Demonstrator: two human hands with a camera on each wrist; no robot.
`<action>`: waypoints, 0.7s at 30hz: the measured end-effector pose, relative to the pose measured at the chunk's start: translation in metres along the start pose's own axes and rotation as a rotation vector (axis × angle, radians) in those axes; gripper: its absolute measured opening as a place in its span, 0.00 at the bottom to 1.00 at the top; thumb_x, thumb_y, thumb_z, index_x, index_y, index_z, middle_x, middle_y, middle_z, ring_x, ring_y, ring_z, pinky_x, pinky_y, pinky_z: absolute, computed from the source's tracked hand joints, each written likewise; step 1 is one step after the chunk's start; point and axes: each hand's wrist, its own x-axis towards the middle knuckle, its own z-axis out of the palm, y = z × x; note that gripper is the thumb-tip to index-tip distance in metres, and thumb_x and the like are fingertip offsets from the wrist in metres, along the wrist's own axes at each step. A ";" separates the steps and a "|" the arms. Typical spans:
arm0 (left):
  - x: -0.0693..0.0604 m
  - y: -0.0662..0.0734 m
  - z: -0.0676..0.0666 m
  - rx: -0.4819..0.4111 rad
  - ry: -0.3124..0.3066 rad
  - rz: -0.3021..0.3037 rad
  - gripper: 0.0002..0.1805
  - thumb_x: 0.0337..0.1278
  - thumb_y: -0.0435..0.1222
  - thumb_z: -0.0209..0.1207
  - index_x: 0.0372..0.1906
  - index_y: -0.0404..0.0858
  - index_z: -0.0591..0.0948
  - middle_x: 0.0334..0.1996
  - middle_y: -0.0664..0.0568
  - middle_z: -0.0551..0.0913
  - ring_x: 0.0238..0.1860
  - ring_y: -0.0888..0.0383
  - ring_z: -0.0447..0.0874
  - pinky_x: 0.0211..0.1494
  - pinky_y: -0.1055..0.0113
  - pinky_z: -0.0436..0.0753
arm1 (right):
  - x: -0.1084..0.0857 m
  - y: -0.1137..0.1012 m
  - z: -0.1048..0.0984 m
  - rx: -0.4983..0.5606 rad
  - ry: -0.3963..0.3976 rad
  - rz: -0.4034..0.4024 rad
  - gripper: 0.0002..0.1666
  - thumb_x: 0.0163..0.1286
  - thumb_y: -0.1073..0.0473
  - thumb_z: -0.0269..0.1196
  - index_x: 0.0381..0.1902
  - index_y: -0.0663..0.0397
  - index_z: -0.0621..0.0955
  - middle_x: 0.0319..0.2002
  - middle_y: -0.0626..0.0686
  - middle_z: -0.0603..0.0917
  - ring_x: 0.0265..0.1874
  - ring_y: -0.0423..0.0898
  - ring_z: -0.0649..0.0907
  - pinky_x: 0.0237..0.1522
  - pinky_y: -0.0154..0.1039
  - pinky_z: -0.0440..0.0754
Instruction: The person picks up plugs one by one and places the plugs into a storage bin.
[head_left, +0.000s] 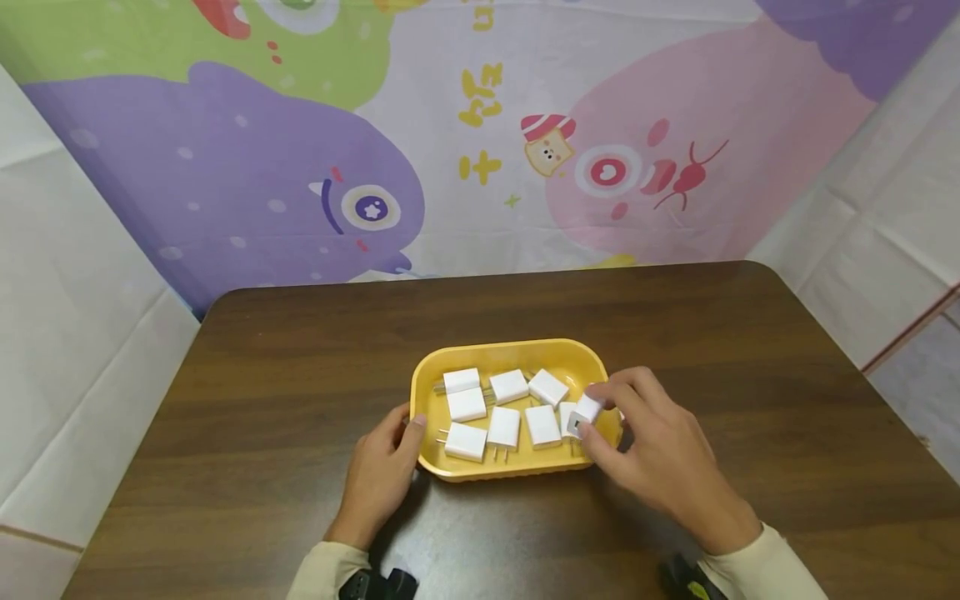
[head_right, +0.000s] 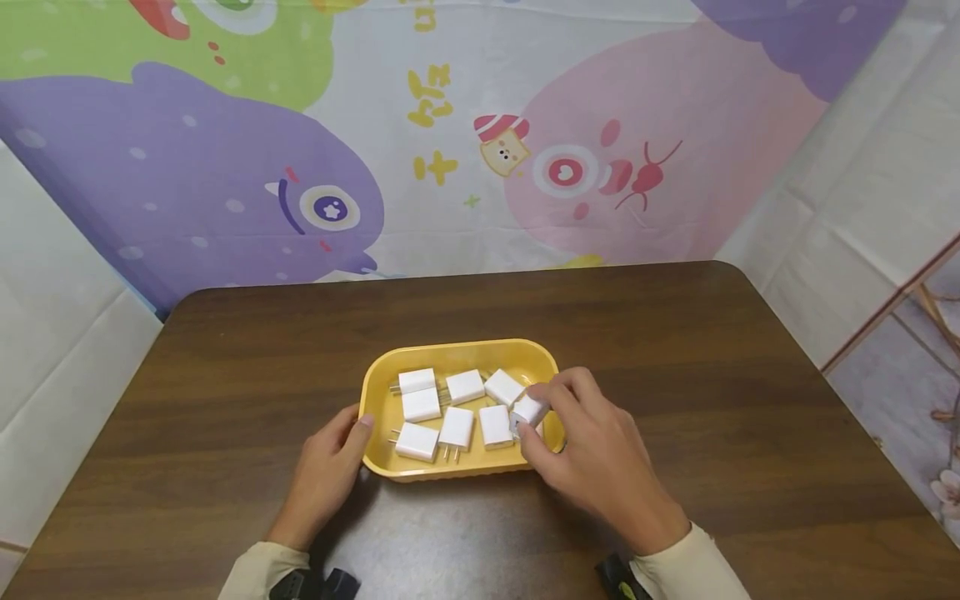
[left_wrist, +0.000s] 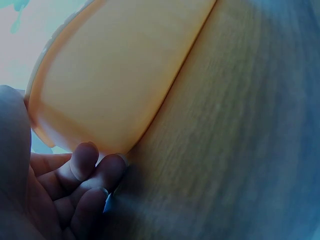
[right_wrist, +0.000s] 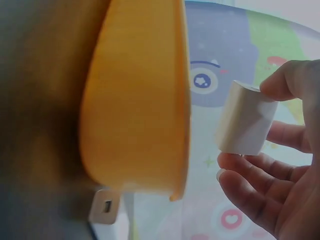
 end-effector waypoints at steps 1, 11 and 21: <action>0.000 0.000 0.000 0.002 0.002 0.001 0.23 0.74 0.50 0.51 0.63 0.43 0.80 0.27 0.54 0.80 0.27 0.58 0.76 0.32 0.62 0.73 | 0.004 -0.001 0.000 0.001 -0.003 -0.003 0.20 0.56 0.51 0.70 0.47 0.50 0.83 0.44 0.48 0.76 0.26 0.37 0.74 0.22 0.33 0.73; 0.001 -0.001 0.001 0.003 0.000 0.002 0.23 0.74 0.50 0.51 0.63 0.43 0.80 0.27 0.54 0.80 0.28 0.58 0.76 0.33 0.62 0.74 | 0.038 -0.011 0.007 -0.001 -0.108 -0.016 0.17 0.61 0.50 0.68 0.47 0.49 0.83 0.44 0.47 0.75 0.25 0.39 0.74 0.25 0.36 0.75; 0.001 0.000 0.001 0.005 0.003 -0.001 0.23 0.74 0.50 0.51 0.63 0.42 0.79 0.27 0.53 0.80 0.27 0.58 0.76 0.32 0.62 0.74 | 0.067 -0.024 0.013 -0.043 -0.258 -0.121 0.18 0.64 0.48 0.67 0.49 0.48 0.83 0.41 0.47 0.75 0.22 0.37 0.72 0.23 0.32 0.72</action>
